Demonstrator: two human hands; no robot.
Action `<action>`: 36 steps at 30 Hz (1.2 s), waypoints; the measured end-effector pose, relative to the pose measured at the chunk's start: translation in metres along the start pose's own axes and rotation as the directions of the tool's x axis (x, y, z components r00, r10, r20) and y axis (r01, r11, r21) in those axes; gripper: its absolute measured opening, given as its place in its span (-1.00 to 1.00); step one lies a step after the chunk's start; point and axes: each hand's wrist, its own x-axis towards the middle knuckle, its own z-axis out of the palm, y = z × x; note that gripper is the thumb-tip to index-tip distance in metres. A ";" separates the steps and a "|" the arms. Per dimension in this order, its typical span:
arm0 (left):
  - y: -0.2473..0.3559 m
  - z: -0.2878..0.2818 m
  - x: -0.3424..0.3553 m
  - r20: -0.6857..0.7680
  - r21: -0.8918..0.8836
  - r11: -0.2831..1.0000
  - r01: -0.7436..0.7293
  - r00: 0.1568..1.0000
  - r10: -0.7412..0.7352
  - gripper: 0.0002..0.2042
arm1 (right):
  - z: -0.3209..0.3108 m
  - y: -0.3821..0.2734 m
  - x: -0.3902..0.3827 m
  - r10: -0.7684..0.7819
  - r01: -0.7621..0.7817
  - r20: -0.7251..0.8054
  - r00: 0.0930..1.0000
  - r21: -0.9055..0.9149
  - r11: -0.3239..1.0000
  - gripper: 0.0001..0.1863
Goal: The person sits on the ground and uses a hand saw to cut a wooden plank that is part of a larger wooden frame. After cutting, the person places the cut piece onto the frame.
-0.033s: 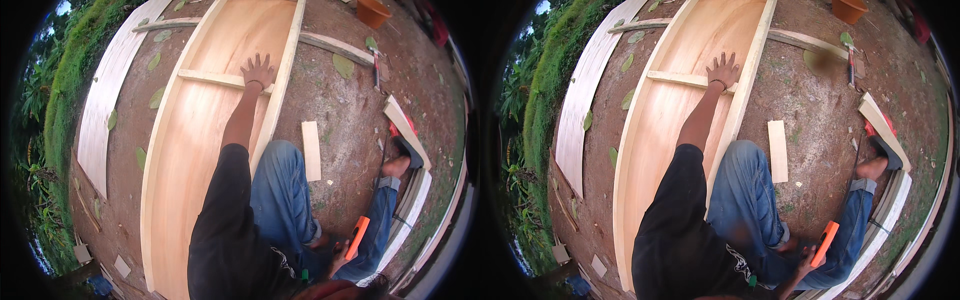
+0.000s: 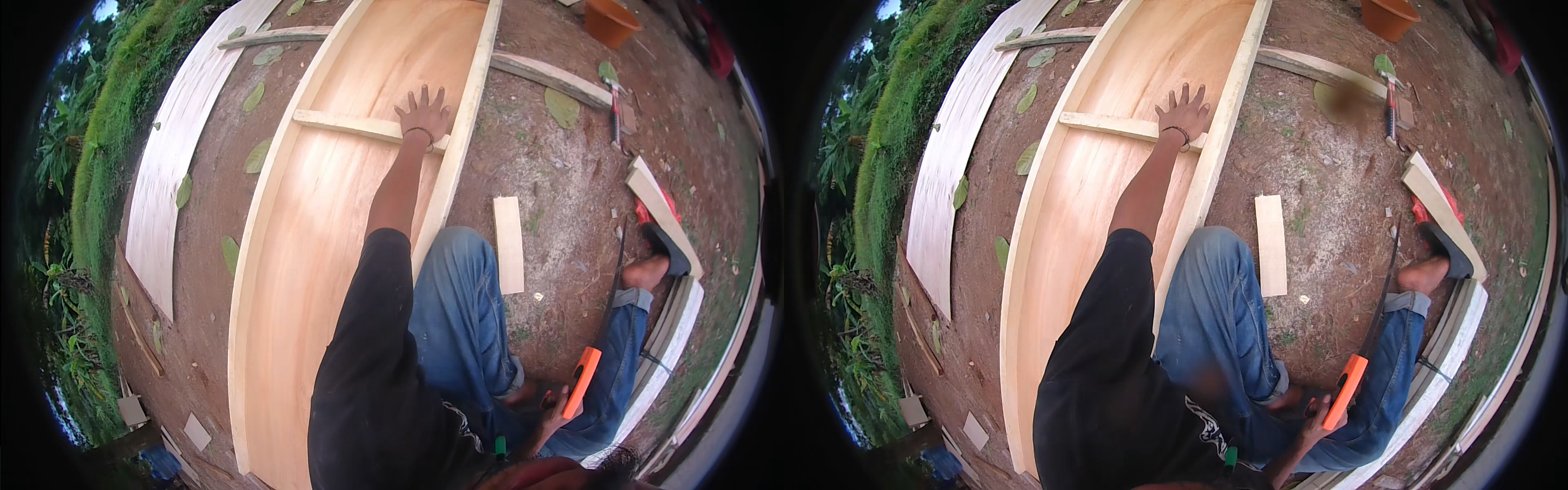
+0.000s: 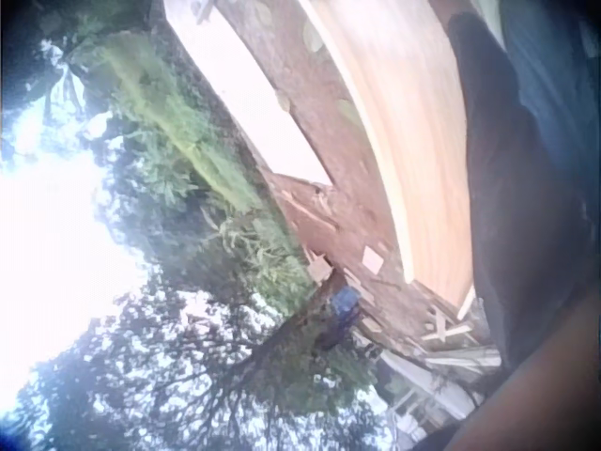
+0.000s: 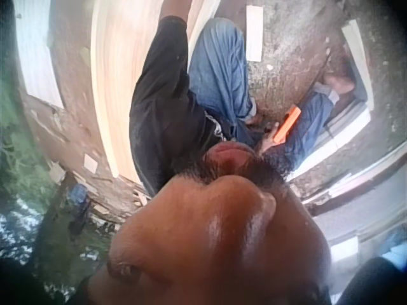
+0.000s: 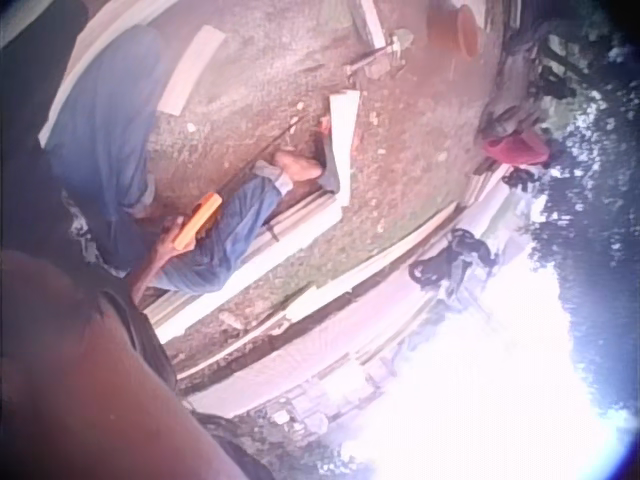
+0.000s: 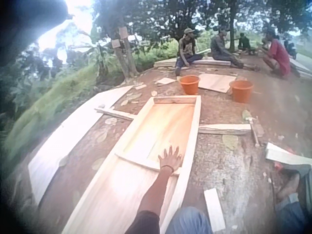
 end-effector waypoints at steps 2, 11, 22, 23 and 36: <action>0.004 0.007 -0.004 -0.094 0.014 1.000 -0.004 0.996 0.006 -0.44 | 0.007 0.008 0.007 -0.053 0.053 0.043 0.998 0.004 0.999 -0.68; -0.013 0.016 -0.043 -0.343 -0.017 0.950 -0.313 0.894 0.288 -0.52 | 0.065 0.003 0.011 -0.205 0.260 0.299 0.932 -0.155 0.953 -0.79; 0.004 0.037 -0.028 -0.550 -0.043 0.911 -0.409 0.771 0.320 -0.62 | 0.070 0.009 0.004 -0.078 0.271 0.431 0.899 -0.408 0.872 -0.76; -0.007 0.032 -0.036 -0.541 -0.047 0.919 -0.390 0.784 0.305 -0.62 | 0.073 0.007 0.005 -0.064 0.262 0.449 0.891 -0.394 0.881 -0.75; -0.020 0.021 -0.035 -0.270 0.003 0.881 -0.473 0.848 0.456 -0.54 | 0.064 0.023 0.015 0.155 0.200 0.477 0.865 -0.611 0.766 -0.75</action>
